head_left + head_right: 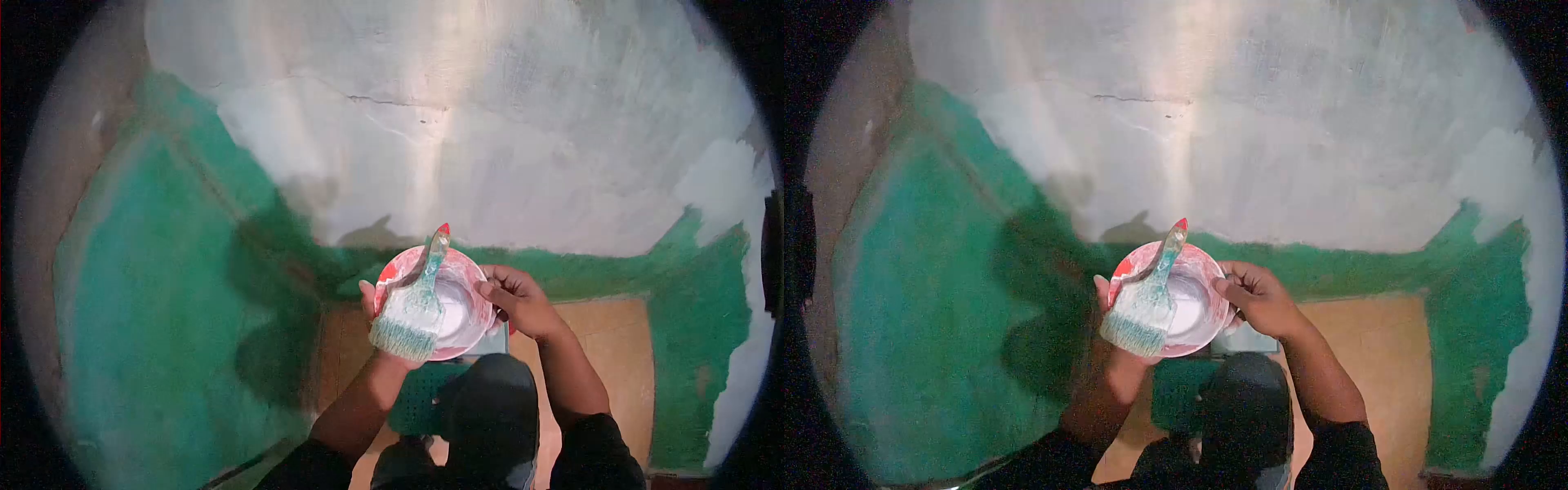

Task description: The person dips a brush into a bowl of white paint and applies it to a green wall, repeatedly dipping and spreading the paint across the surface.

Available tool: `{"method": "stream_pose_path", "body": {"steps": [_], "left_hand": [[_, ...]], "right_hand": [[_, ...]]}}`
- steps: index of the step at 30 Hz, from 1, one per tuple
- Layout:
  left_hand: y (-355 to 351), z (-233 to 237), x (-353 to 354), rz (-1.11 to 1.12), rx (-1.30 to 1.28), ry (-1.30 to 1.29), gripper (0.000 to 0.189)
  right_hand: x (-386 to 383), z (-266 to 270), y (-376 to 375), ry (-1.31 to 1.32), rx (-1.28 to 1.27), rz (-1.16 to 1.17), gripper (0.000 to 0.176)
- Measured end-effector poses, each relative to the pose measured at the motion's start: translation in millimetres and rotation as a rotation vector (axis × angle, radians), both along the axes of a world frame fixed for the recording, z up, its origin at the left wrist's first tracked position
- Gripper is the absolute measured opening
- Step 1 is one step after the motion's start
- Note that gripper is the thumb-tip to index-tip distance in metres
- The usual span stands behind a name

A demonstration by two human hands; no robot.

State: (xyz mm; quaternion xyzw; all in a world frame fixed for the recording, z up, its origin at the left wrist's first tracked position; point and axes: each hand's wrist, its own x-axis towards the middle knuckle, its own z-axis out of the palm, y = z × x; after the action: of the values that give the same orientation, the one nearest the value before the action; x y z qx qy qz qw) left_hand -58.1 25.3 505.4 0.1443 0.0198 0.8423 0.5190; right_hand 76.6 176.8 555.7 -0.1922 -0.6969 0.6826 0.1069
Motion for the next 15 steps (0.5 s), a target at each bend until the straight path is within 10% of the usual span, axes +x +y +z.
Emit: {"method": "stream_pose_path", "body": {"steps": [15], "left_hand": [[-5,96,23,-0.076,-0.081,0.080,0.098]], "right_hand": [[-2,121,20,0.050,-0.147,0.410,0.056]]}}
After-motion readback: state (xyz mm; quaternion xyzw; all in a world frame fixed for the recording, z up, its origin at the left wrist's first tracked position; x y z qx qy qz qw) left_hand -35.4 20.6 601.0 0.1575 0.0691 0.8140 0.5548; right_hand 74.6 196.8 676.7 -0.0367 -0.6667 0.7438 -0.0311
